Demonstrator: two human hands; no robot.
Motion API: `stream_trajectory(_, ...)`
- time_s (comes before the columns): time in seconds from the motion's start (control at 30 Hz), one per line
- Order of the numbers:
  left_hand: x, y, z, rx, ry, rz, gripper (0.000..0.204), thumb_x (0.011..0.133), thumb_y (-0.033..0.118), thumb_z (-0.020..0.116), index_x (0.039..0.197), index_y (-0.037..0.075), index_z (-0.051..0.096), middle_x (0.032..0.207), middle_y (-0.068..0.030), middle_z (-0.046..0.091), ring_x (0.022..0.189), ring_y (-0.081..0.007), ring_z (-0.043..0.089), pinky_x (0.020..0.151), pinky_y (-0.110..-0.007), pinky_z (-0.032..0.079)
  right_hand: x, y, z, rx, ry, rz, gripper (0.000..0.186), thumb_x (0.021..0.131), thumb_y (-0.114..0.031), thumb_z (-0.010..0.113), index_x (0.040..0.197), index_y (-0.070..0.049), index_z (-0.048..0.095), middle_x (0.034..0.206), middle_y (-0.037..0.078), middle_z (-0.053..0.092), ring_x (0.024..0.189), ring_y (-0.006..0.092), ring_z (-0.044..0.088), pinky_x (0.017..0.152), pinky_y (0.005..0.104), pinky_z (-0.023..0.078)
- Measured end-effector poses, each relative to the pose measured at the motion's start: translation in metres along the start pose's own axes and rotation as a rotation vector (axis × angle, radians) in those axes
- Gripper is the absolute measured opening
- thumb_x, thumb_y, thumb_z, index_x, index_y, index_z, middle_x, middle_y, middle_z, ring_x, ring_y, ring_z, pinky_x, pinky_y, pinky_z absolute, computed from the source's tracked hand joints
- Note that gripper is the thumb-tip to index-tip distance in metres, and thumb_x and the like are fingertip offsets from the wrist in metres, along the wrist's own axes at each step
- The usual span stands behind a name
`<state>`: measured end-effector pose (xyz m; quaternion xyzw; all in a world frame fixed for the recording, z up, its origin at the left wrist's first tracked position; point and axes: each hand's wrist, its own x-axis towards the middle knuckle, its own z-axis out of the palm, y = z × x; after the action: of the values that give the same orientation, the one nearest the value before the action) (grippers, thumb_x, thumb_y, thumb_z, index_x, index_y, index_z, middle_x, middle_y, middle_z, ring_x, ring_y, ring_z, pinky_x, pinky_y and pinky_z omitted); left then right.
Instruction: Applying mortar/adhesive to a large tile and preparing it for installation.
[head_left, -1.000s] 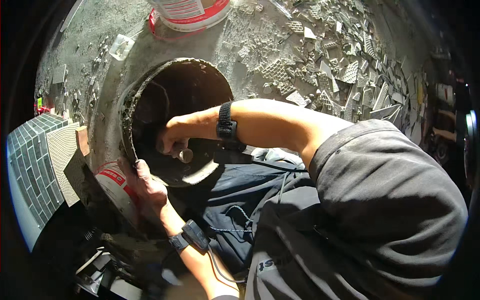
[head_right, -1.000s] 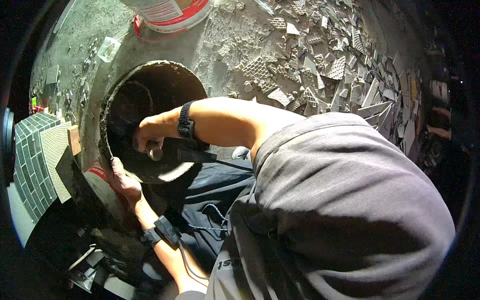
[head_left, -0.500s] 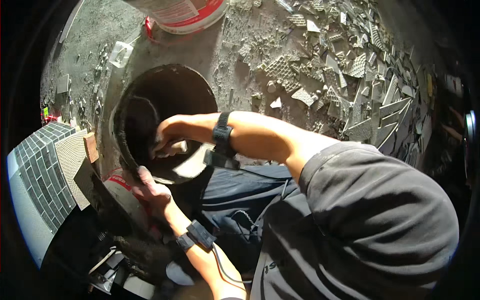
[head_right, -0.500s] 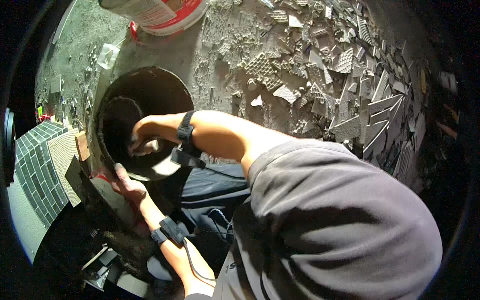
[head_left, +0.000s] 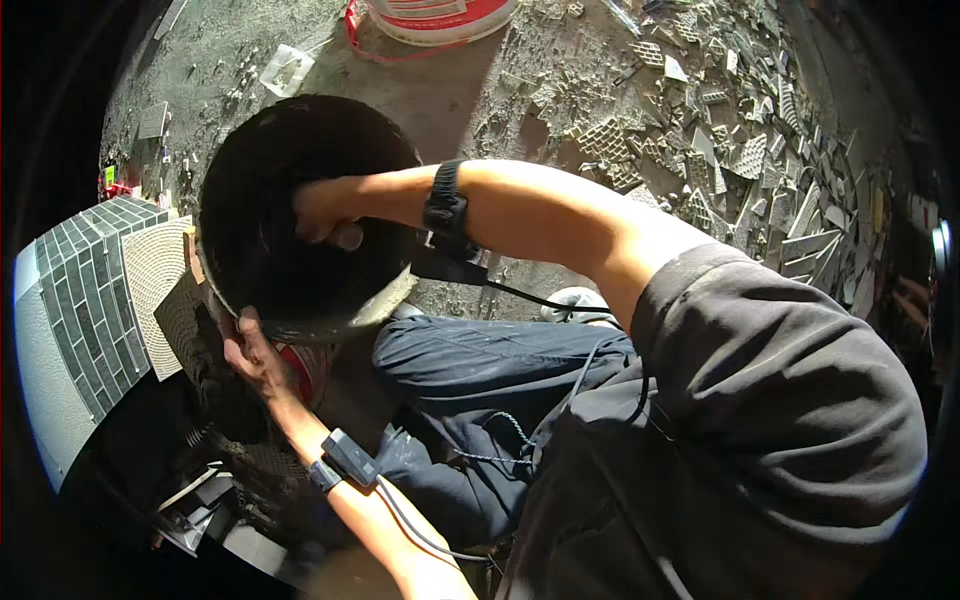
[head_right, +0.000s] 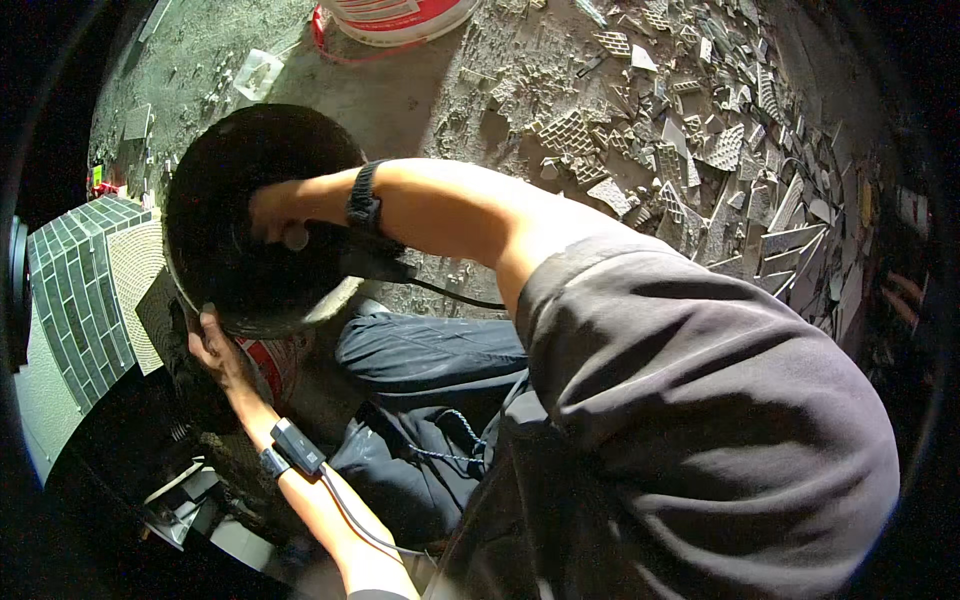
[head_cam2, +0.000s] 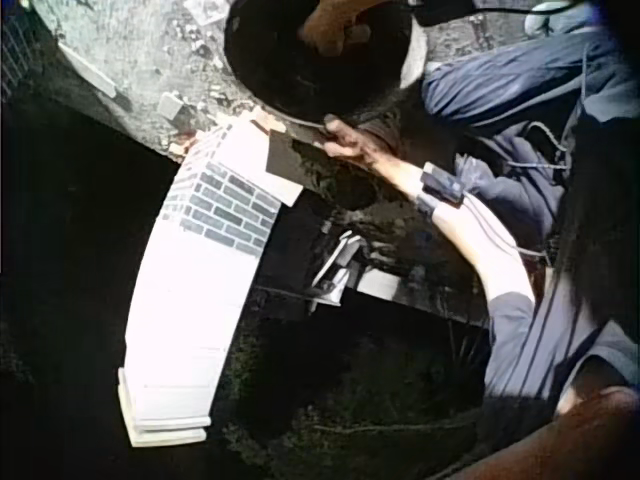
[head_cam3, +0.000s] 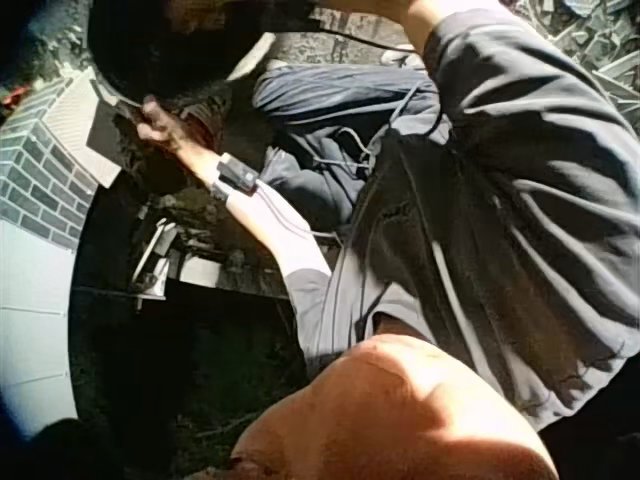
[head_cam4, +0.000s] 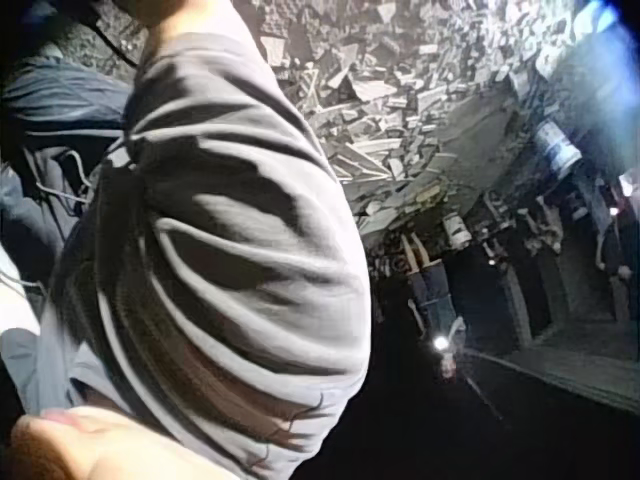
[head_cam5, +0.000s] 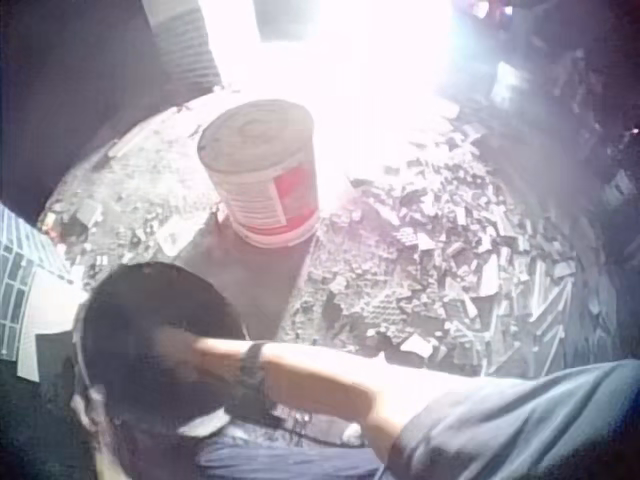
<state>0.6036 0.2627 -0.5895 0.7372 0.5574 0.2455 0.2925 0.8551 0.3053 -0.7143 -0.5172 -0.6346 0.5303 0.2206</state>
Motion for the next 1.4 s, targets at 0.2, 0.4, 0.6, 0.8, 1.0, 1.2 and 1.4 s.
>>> stream_trajectory(0.2,0.003,-0.011,-0.017,0.176,-0.05,0.087,0.069,0.088,0.052,0.068,0.116,-0.011,0.06,0.103,-0.0182,0.065,0.086,-0.0264,0.059,0.078,-0.039,0.048,-0.012,-0.071,0.043,-0.545,-0.29,-0.055,0.025,0.077,-0.014,0.068,0.1,-0.013,0.078,0.102,0.013,0.075,0.098,0.032,0.071,0.081,0.0451,0.057)
stream_trajectory(0.4,0.005,-0.007,-0.004,0.072,-0.064,0.014,0.064,0.089,0.034,0.066,0.133,-0.01,0.054,0.126,-0.0189,0.063,0.102,-0.0276,0.062,0.095,-0.037,0.047,-0.064,-0.025,0.091,-0.579,-0.14,0.138,0.027,0.079,-0.017,0.074,0.105,-0.01,0.078,0.11,0.012,0.074,0.104,0.03,0.071,0.076,0.0481,0.06)
stream_trajectory(0.6,-0.03,0.055,0.003,-0.379,0.015,-0.32,0.07,0.089,0.03,0.061,0.146,-0.007,0.043,0.142,-0.0195,0.053,0.125,-0.0308,0.052,0.109,-0.041,0.038,-0.064,-0.04,0.03,-0.192,-0.378,-0.194,0.032,0.075,-0.017,0.065,0.096,0.005,0.073,0.091,0.02,0.073,0.085,0.0318,0.071,0.071,0.0447,0.057)
stream_trajectory(0.8,-0.042,-0.005,0.008,0.081,-0.056,0.344,0.061,0.088,0.04,0.067,0.128,-0.004,0.054,0.14,-0.0319,0.05,0.123,-0.0477,0.055,0.103,-0.055,0.044,-0.111,0.035,0.022,1.003,-0.316,0.025,0.026,0.089,-0.023,0.063,0.101,-0.001,0.063,0.085,0.011,0.063,0.073,0.0251,0.063,0.066,0.0472,0.055)
stream_trajectory(1.0,-0.047,0.009,0.004,0.305,0.045,0.744,0.063,0.085,0.049,0.074,0.117,-0.002,0.057,0.131,-0.0366,0.053,0.118,-0.0534,0.056,0.097,-0.058,0.048,-0.141,0.004,0.046,0.616,-0.342,-0.3,0.029,0.1,-0.018,0.055,0.12,0.002,0.064,0.113,0.008,0.066,0.108,0.0147,0.059,0.097,0.032,0.048)
stream_trajectory(1.2,-0.042,-0.025,0.003,0.113,-0.051,0.377,0.054,0.089,0.041,0.071,0.123,0.0,0.057,0.139,-0.0326,0.05,0.123,-0.049,0.054,0.1,-0.052,0.048,-0.056,-0.005,0.111,1.055,-0.158,-0.33,0.027,0.095,-0.017,0.06,0.117,-0.001,0.064,0.112,0.008,0.067,0.103,0.0162,0.062,0.097,0.0303,0.049)
stream_trajectory(1.4,-0.055,-0.004,0.01,0.047,0.084,-0.071,0.075,0.091,0.06,0.049,0.135,-0.001,0.053,0.135,-0.0214,0.053,0.121,-0.0336,0.054,0.102,-0.052,0.045,-0.01,-0.02,0.148,0.205,0.439,-0.714,0.035,0.094,-0.026,0.058,0.122,-0.006,0.064,0.121,0.015,0.062,0.115,0.0324,0.058,0.107,0.0377,0.045)
